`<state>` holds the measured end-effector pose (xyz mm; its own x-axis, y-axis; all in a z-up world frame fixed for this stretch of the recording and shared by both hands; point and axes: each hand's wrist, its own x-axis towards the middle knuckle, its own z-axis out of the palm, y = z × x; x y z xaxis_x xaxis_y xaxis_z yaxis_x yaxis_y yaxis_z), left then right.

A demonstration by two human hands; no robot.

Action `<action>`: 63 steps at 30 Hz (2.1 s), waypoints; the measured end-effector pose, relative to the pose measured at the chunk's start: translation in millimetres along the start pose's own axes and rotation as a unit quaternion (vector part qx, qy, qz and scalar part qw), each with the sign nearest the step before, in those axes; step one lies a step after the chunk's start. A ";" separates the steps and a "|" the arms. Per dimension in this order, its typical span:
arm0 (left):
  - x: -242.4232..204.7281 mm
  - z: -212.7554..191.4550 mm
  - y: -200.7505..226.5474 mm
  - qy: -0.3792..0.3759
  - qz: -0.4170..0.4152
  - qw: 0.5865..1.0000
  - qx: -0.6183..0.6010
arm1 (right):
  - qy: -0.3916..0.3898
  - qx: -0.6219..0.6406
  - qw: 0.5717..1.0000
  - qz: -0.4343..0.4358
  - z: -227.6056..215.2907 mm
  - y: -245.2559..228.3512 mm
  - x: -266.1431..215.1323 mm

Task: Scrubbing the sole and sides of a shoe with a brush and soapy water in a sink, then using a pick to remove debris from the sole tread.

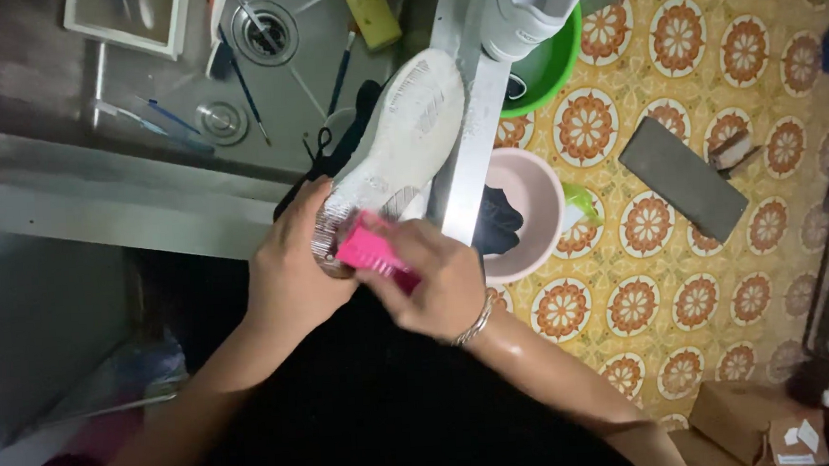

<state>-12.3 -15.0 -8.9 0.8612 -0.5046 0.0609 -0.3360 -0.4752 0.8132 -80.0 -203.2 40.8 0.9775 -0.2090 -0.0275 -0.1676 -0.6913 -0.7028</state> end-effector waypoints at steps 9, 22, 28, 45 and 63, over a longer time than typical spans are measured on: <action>1.2 -2.1 -1.0 -0.009 -0.012 1.000 0.006 | 0.002 -0.010 0.996 -0.089 1.3 3.2 6.3; 0.4 -5.1 -1.0 -0.015 -0.014 1.000 -0.004 | -0.033 -0.028 0.999 -0.024 3.8 27.1 20.0; 2.1 -4.6 -1.2 0.006 0.004 1.000 -0.003 | -0.046 0.006 0.994 -0.099 4.9 23.0 20.0; -2.7 -0.1 -15.3 0.006 0.013 0.999 -0.046 | -0.041 0.005 0.989 -0.143 8.7 -3.6 26.2; 0.5 -7.3 -10.2 -0.009 0.009 0.999 -0.047 | -0.039 0.016 0.990 -0.133 10.7 19.4 11.3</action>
<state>-5.7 -5.1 -13.0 0.8483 -0.5252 0.0670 -0.3139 -0.3971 0.8624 -70.9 -211.6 19.3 0.9936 0.0331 0.1084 0.1010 -0.6927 -0.7141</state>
